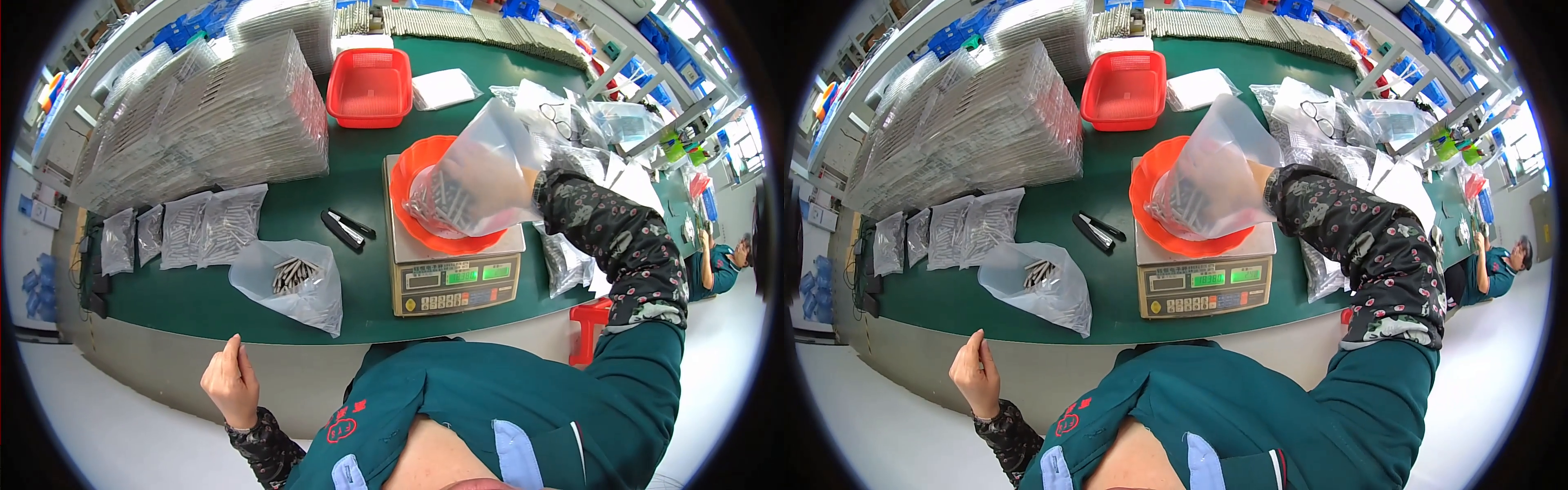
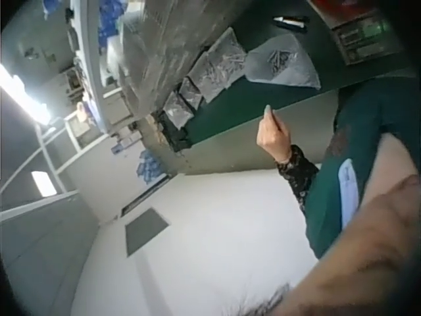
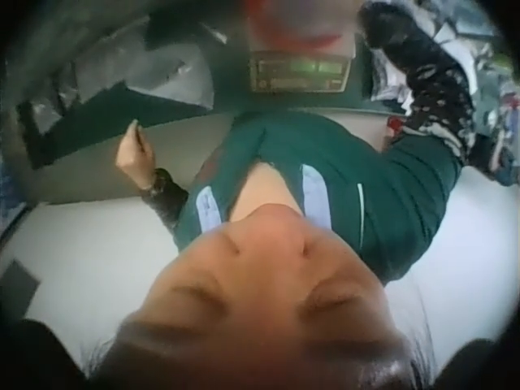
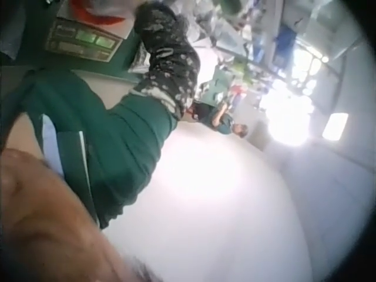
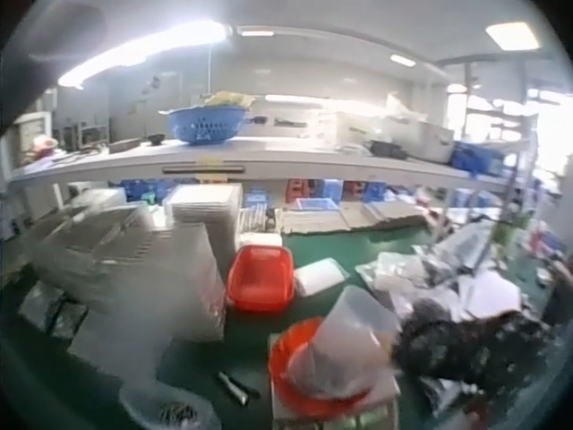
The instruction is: Bagging, weighing, and stapling small metal components at a factory workbench.
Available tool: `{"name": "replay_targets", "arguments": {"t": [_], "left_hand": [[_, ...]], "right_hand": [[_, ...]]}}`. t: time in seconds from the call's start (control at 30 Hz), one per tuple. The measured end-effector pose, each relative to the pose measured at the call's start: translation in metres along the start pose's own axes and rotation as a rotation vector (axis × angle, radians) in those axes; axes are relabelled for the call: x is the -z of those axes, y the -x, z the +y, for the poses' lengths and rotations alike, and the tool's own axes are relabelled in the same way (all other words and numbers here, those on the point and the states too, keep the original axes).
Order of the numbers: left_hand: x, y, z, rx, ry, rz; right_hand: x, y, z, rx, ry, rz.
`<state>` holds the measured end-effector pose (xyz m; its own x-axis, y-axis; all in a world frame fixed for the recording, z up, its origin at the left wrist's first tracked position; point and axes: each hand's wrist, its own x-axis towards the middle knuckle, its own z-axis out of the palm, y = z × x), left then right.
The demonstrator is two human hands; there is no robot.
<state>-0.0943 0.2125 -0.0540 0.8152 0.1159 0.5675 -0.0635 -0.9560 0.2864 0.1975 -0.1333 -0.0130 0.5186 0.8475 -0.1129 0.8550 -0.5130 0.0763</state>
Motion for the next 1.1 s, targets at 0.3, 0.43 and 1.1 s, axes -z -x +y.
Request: {"name": "replay_targets", "arguments": {"t": [0.3, 0.43, 1.1], "left_hand": [[-0.003, -0.004, -0.008, 0.001, 0.008, 0.007], [-0.006, -0.005, -0.013, 0.008, 0.02, -0.003], [0.002, -0.043, 0.031, -0.254, 0.159, -0.047]], "right_hand": [[0.006, -0.002, -0.005, 0.021, 0.053, 0.027], [0.002, 0.001, 0.004, 0.086, -0.018, 0.172], [0.089, 0.082, 0.01, -0.709, -1.426, 0.846]]}}
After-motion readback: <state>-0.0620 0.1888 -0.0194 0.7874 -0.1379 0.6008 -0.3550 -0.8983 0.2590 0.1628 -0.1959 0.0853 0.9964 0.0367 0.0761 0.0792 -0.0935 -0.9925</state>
